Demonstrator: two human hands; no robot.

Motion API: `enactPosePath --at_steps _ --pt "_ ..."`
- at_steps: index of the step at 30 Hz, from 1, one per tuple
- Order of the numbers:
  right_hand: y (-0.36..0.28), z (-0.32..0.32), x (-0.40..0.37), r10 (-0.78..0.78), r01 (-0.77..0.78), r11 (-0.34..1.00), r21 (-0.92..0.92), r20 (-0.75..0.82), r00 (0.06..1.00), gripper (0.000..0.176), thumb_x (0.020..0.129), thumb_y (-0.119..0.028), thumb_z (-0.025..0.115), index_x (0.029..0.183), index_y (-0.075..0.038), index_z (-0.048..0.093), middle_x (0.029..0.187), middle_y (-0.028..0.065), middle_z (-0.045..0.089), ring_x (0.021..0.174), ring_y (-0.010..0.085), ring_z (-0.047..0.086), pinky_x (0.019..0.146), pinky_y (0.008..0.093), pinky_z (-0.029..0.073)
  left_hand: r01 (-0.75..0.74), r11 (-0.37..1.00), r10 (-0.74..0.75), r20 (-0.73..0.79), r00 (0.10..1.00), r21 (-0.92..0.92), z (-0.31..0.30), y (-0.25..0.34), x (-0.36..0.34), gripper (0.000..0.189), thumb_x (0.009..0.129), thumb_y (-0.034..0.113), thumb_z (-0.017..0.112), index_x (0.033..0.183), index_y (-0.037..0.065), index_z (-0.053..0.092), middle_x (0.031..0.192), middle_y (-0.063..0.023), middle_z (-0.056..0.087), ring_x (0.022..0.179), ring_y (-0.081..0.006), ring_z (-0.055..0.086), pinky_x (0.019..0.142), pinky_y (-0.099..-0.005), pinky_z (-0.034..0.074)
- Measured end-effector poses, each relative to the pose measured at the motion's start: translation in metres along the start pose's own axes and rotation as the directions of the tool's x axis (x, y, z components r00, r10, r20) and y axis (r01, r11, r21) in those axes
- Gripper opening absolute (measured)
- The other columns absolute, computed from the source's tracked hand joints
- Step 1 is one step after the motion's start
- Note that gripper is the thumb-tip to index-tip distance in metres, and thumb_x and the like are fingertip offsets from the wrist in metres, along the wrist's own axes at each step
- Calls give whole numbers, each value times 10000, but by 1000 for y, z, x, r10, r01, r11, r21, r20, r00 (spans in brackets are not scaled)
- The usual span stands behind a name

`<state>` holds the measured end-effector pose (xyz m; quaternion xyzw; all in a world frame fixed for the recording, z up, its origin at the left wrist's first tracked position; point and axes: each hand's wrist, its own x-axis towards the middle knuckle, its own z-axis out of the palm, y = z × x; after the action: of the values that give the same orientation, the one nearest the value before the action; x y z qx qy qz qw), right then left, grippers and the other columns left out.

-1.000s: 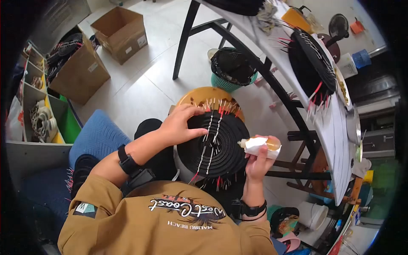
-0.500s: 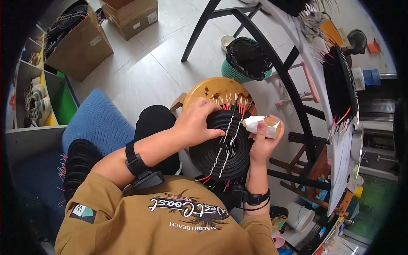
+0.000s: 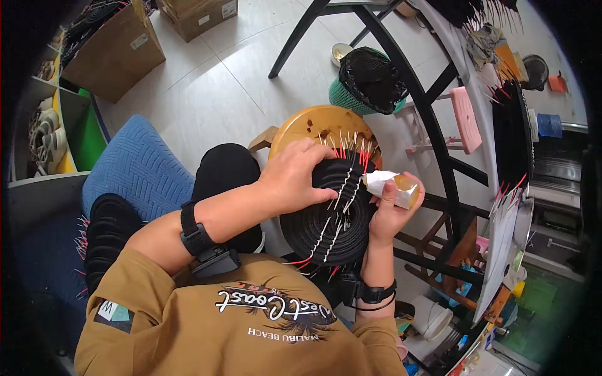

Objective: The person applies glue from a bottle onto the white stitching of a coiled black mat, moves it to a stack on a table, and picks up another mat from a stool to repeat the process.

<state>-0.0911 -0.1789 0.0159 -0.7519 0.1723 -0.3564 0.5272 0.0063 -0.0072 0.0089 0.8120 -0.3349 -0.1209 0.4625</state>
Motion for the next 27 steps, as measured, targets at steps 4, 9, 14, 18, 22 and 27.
enactPosePath --at_steps 4,9,14,18,22,27 --pt "-3 -1 -1 20 -20 1000 -5 34 999 420 840 -236 634 1134 -67 386 873 85 544 569 114 510 441 190 396 -7 1000 7 -5 1000 -24 0 -2 0 526 610 302 779 1037 95 551 938 -100 555 958 -281 532 830 -366 430" --pt "-3 -1 -1 18 -17 1000 -12 50 999 420 840 -232 634 1136 -70 385 894 90 546 598 121 521 447 190 400 7 999 -6 22 1000 -43 -2 0 0 525 614 308 774 1038 96 549 997 -101 573 995 -280 532 854 -366 427" --pt "0 -2 -3 -8 9 999 -37 22 1000 419 843 -217 630 1145 -70 378 886 84 534 616 126 527 454 199 414 36 998 -33 55 998 -55 -4 2 0 534 618 310 772 1054 104 541 1012 -102 577 1002 -279 535 863 -365 426" --pt "1 -4 -4 -6 8 999 -41 43 999 421 846 -212 626 1151 -70 372 884 83 526 617 127 529 457 201 417 61 997 -57 72 996 -56 -5 3 0 542 622 314 770 1063 104 533 1019 -97 580 981 -270 553 842 -357 439" --pt "2 -4 -5 -8 8 1000 -16 34 999 422 849 -194 621 1158 -72 363 893 85 525 627 130 534 462 201 421 75 993 -68 80 994 -93 -5 3 0 540 627 315 767 1061 100 530 1015 -94 586 957 -261 571 809 -348 456" --pt "-2 -2 -4 -22 22 1000 3 38 999 425 850 -200 620 1162 -75 360 923 99 538 631 132 535 470 202 424 62 995 -57 65 996 -73 -4 1 -1 528 637 311 759 1063 101 528 1003 -97 595 946 -264 582 788 -345 464"
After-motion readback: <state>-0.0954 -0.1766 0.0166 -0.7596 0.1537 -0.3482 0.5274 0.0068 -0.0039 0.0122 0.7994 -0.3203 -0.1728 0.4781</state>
